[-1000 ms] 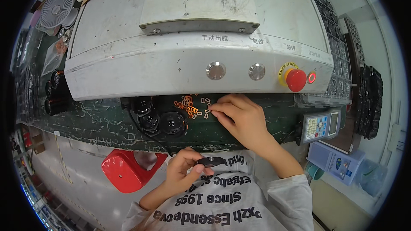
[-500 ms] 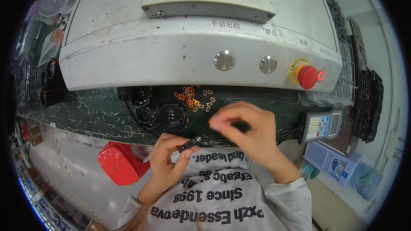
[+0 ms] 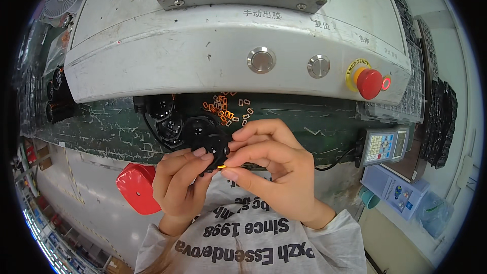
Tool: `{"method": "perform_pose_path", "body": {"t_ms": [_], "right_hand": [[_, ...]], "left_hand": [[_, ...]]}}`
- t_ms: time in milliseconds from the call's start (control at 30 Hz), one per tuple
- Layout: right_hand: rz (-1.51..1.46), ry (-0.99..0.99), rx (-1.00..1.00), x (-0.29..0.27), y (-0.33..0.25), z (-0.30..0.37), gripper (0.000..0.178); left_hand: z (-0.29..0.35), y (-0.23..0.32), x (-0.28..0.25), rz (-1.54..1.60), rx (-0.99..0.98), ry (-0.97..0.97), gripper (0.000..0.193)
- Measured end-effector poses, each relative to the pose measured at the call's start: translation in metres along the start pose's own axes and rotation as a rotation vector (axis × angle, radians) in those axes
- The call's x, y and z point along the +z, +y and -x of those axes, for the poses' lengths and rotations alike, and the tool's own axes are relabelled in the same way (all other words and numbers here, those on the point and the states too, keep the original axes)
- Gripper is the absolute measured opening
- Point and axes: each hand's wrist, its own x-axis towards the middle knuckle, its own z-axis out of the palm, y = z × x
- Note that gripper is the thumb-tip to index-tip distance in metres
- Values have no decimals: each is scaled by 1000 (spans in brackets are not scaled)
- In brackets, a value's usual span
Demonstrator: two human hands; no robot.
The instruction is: The recorder is assembling small electronic components, specifically placing copper-coiled parts into a machine for processing and then removing them, eventually recording progress on a tally counter.
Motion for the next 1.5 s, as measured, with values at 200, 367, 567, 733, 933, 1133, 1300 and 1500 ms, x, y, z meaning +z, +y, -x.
{"method": "perform_pose_path", "body": {"t_ms": [200,367,567,733,933,1133,1300,1500], "right_hand": [[29,3,-34,-1,0,-1,18],[44,1,-36,1,3,-3,18],[-71,2,-22,1,11,-5,16],[-146,-49,2,-2,13,-5,19],[-317,58,145,7,6,-5,29],[124,20,-11,-5,10,3,35],[135,88,102,1,-2,3,36],[178,23,101,-1,0,9,36]], "left_hand": [[-4,0,0,-66,75,10,30],[-3,0,-3,-120,104,5,27],[-6,0,-4,-165,146,-1,24],[-8,-1,-5,-190,206,-1,24],[-5,-1,-6,26,52,-91,22],[1,15,-5,665,-627,-121,27],[6,10,-1,948,-747,-177,33],[21,16,-2,1057,-721,-136,30]]}}
